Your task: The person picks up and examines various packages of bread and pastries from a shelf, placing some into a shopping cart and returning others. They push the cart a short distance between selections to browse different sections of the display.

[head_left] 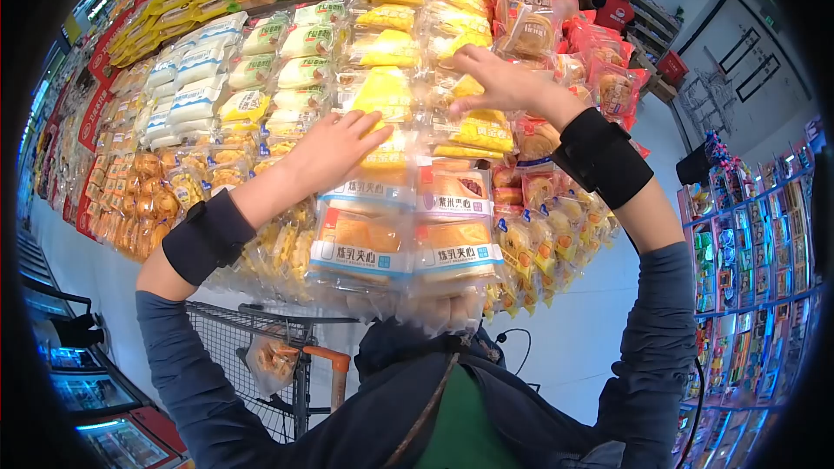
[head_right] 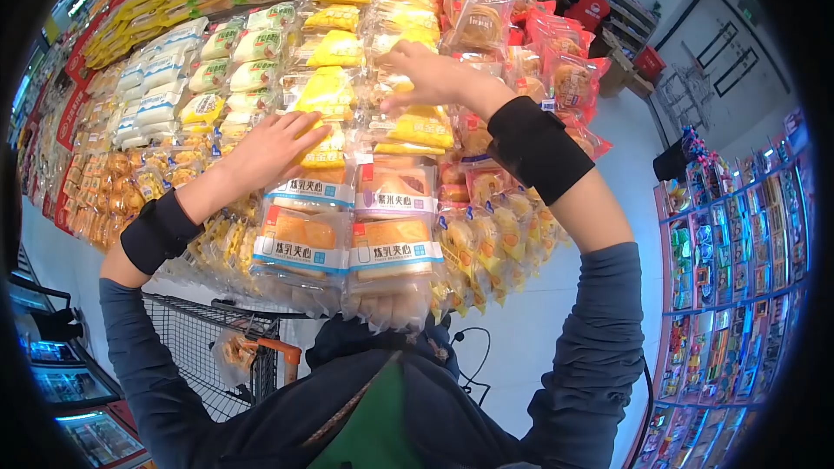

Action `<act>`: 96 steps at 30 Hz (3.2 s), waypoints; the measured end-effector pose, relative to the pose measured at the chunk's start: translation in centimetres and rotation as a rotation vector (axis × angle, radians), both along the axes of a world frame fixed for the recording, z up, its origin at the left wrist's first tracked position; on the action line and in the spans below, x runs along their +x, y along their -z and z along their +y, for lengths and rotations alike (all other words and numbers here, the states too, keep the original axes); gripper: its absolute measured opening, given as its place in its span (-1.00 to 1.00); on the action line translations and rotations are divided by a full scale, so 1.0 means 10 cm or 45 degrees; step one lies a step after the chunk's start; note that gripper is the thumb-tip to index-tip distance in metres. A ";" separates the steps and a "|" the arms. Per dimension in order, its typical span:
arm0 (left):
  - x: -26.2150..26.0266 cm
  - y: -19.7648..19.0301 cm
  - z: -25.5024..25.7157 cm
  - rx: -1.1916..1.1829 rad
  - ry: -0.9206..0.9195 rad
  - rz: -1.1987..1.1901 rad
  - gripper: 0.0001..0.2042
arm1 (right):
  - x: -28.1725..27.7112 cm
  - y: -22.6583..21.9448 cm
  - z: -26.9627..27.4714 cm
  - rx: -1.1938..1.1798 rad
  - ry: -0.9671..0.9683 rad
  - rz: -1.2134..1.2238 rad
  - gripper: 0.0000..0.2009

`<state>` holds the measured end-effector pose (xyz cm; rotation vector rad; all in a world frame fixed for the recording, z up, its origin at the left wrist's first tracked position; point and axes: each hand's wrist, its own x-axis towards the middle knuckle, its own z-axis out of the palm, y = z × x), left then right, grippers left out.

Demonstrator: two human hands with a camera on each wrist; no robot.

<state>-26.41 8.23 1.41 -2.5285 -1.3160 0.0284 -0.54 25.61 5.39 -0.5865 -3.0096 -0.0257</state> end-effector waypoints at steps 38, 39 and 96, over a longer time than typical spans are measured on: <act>-0.10 -0.02 0.09 -0.105 0.042 -0.172 -0.32 | -0.46 0.31 0.38 -0.025 0.565 -0.020 -0.17; -0.10 -0.02 0.08 -0.103 0.043 -0.173 -0.32 | -0.48 0.31 0.39 -0.028 0.582 -0.039 -0.17; -0.14 -0.20 2.46 0.324 -0.157 -0.091 -0.72 | -0.73 -0.22 1.28 0.181 0.412 0.190 -0.59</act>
